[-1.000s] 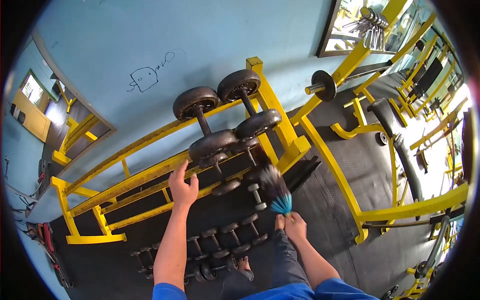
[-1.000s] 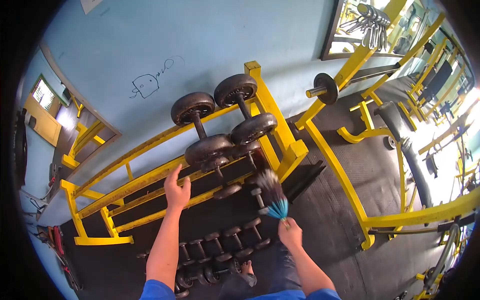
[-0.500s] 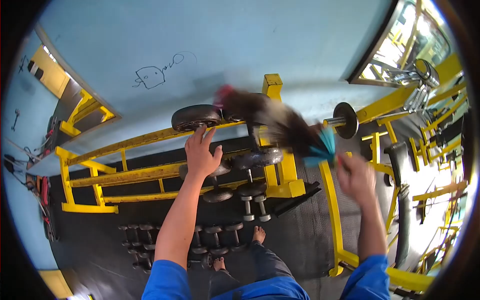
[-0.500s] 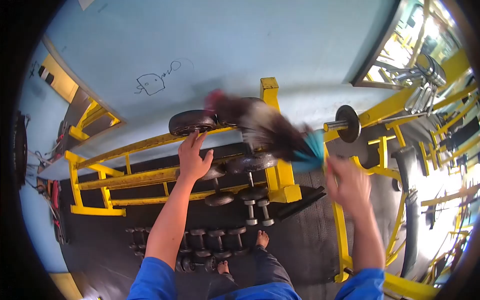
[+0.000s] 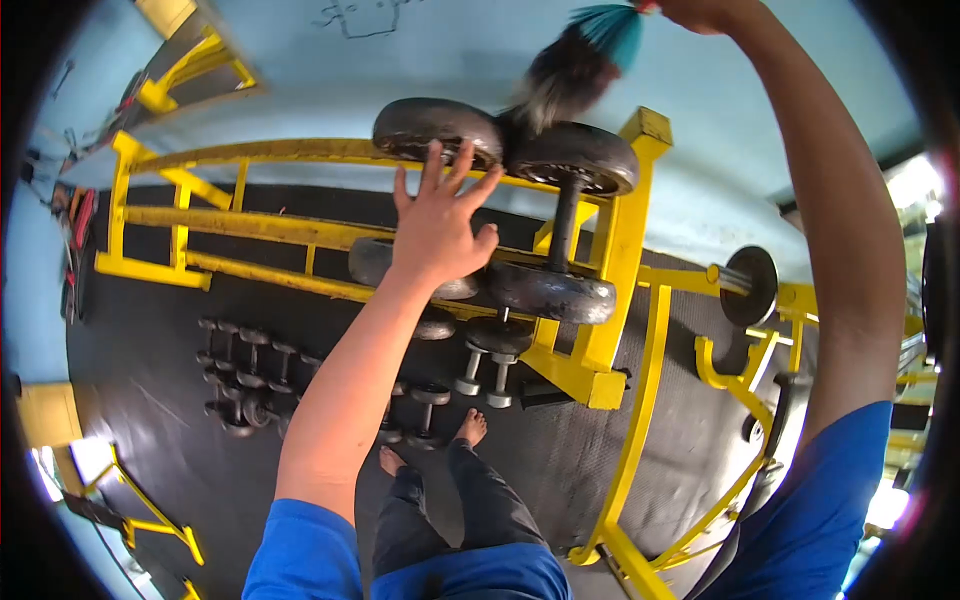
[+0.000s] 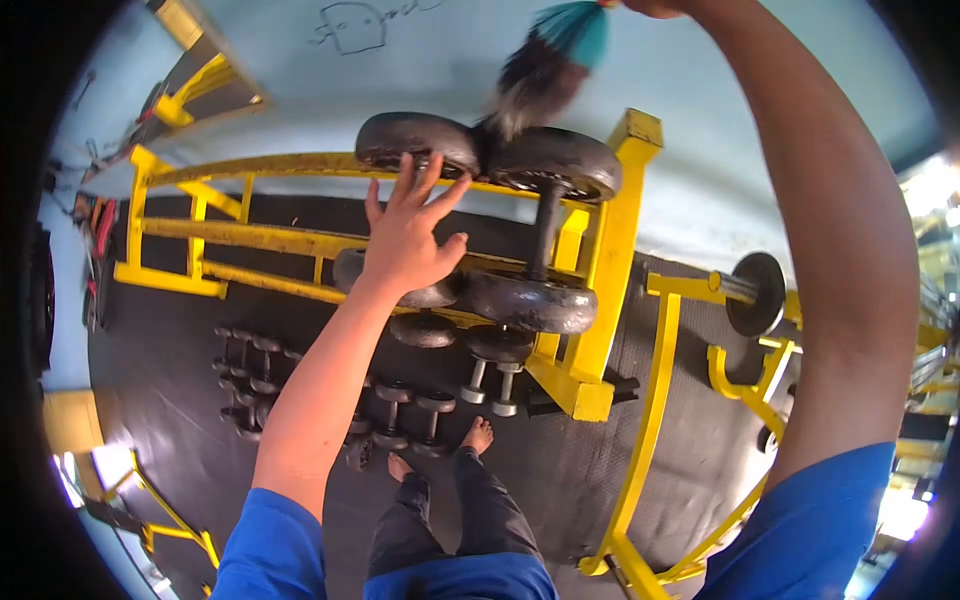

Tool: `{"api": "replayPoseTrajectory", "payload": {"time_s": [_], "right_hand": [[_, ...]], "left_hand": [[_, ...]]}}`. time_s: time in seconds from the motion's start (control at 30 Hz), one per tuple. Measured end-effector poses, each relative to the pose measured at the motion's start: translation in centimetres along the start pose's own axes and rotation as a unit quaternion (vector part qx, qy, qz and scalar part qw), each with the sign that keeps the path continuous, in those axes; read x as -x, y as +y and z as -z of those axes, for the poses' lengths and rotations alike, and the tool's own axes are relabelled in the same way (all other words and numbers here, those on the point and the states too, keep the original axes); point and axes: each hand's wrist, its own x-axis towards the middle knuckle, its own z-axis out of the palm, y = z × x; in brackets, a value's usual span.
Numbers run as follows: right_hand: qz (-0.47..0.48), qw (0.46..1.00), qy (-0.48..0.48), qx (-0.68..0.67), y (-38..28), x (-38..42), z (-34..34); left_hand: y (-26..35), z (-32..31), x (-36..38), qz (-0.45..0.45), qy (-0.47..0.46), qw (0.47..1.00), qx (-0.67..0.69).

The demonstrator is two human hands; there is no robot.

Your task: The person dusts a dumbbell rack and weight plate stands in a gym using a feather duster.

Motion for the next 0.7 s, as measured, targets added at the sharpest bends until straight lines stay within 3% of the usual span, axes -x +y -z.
{"api": "replayPoseTrajectory", "payload": {"time_s": [0.17, 0.2, 0.27, 0.33, 0.47, 0.53, 0.6, 0.7], "right_hand": [[0.028, 0.999, 0.013, -0.015, -0.8, -3.2, -4.6], [0.02, 0.999, -0.047, 0.005, -2.0, -3.0, -4.4], [0.07, 0.991, 0.115, -0.011, 0.3, -1.9, -9.0], [0.0, 0.997, 0.078, 0.027, 2.5, 0.3, -9.3], [-0.051, 0.988, 0.14, -0.036, 7.2, 6.2, -9.4], [-0.079, 0.98, 0.082, -0.162, 6.8, 10.0, -10.1], [-0.131, 0.963, -0.045, -0.232, 5.3, 13.7, -11.2], [-0.191, 0.972, -0.055, -0.127, 2.7, 17.4, -11.5]], "left_hand": [[-0.1, 0.1, 0.1, 0.009, -0.016, 1.0, -0.003], [0.0, 0.2, 0.2, 0.007, -0.014, 1.0, 0.001], [-0.1, 0.3, 0.1, 0.004, -0.017, 1.0, 0.0], [0.0, 0.1, 0.5, 0.007, -0.026, 1.0, 0.009], [0.2, 0.6, 0.0, 0.005, -0.031, 0.999, 0.01], [0.3, 0.7, -0.2, 0.003, -0.032, 0.999, 0.004], [0.3, 0.6, -0.2, -0.001, -0.027, 1.0, 0.013], [0.5, 0.7, -0.2, -0.014, -0.036, 0.999, -0.007]]}}
